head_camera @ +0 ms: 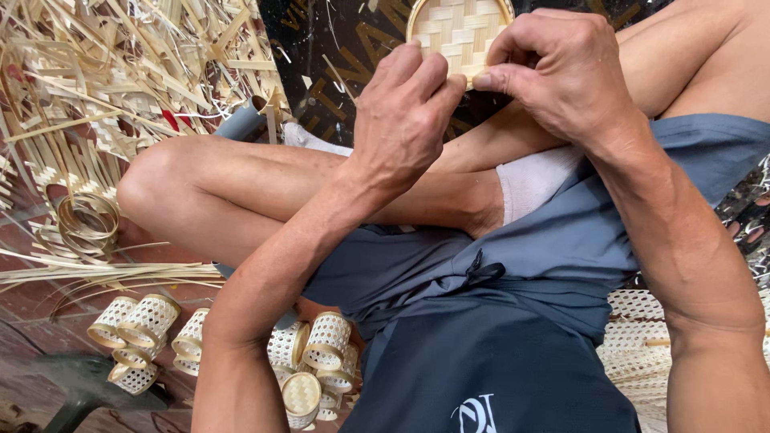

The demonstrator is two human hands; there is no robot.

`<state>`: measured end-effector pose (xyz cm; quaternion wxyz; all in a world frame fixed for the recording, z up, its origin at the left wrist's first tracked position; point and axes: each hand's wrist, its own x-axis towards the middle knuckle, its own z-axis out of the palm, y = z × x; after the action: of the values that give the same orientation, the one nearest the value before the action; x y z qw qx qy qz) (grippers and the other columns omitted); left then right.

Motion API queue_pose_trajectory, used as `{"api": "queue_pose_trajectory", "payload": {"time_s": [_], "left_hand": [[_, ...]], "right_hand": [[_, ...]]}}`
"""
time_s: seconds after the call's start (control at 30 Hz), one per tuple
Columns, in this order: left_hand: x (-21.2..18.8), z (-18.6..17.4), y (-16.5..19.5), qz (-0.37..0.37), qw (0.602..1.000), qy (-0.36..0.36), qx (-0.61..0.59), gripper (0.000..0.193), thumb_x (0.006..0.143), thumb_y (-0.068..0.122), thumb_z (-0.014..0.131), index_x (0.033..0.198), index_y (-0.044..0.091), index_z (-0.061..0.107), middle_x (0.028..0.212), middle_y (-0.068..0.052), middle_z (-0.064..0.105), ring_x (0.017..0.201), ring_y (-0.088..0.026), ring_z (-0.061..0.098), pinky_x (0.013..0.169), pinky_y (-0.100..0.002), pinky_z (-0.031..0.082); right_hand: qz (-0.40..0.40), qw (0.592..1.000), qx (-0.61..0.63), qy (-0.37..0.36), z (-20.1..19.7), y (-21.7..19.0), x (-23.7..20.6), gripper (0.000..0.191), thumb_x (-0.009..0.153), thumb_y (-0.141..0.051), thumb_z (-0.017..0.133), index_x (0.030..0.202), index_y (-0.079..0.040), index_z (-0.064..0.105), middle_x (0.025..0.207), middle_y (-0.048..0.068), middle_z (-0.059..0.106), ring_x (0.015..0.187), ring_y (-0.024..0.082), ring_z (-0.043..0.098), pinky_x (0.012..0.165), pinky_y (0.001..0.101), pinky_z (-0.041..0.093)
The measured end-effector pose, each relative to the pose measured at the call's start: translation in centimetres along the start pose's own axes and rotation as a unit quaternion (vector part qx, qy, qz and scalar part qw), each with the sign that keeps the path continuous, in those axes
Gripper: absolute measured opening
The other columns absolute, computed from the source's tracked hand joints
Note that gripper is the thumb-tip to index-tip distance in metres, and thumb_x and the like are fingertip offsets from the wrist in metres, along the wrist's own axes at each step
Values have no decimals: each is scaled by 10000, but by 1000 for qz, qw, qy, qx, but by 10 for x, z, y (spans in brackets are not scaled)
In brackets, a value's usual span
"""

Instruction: The person sits on the floor weaving a small bamboo basket. They trim bamboo strips with a knife, bend and weave strips around a gray cylindrical form, weave a flat circular base, then fit and press a woven rim strip around the top edge of the basket by hand.

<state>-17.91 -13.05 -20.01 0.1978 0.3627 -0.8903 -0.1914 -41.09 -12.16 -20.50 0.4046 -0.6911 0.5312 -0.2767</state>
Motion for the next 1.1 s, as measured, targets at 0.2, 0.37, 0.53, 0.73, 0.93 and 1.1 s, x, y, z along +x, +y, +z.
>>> {"api": "queue_pose_trajectory", "payload": {"time_s": [0.2,0.37,0.53,0.73,0.93,1.1], "left_hand": [[-3,-1,-9,48,999,-22,12,289,913,108,649,1188,22,678,1073,-100,545,1127,-326,566,1066,-453,469],[-9,-4,-22,112,993,-19,28,306,947,105,635,1236,7,659,1143,-112,544,1188,-327,555,1140,-465,446],[-4,-4,-33,168,985,-20,21,298,948,111,649,1225,1,662,1140,-89,553,1142,-277,554,1128,-471,452],[-3,-10,-27,150,988,24,-24,298,911,59,693,1202,15,650,1132,-99,566,1111,-304,566,1042,-469,474],[-20,-9,-25,-226,921,136,-286,463,1004,-11,728,1421,74,545,1171,-66,555,959,-119,626,840,-264,603],[-20,27,-29,-258,858,109,-431,612,1043,-20,722,1588,84,462,1001,-5,525,850,-77,571,777,-224,568]], "right_hand": [[58,996,41,-62,-3,17,7,168,960,-104,866,942,7,741,802,47,680,705,90,621,629,262,476],[151,968,155,-129,-8,28,14,140,939,-109,823,958,-14,722,770,-1,644,676,53,562,560,233,434],[150,951,217,-161,-12,33,18,102,968,-87,780,984,-14,710,786,-12,637,691,38,566,582,205,446],[121,962,192,-150,-18,21,14,85,981,-44,749,1055,-7,730,848,-3,678,752,42,609,648,208,503],[130,954,262,62,-5,9,-3,263,1135,3,671,1384,42,595,887,68,682,695,87,657,600,224,563],[145,947,287,15,7,11,1,517,1038,8,725,1512,30,518,908,39,657,693,77,638,577,221,530]]}}
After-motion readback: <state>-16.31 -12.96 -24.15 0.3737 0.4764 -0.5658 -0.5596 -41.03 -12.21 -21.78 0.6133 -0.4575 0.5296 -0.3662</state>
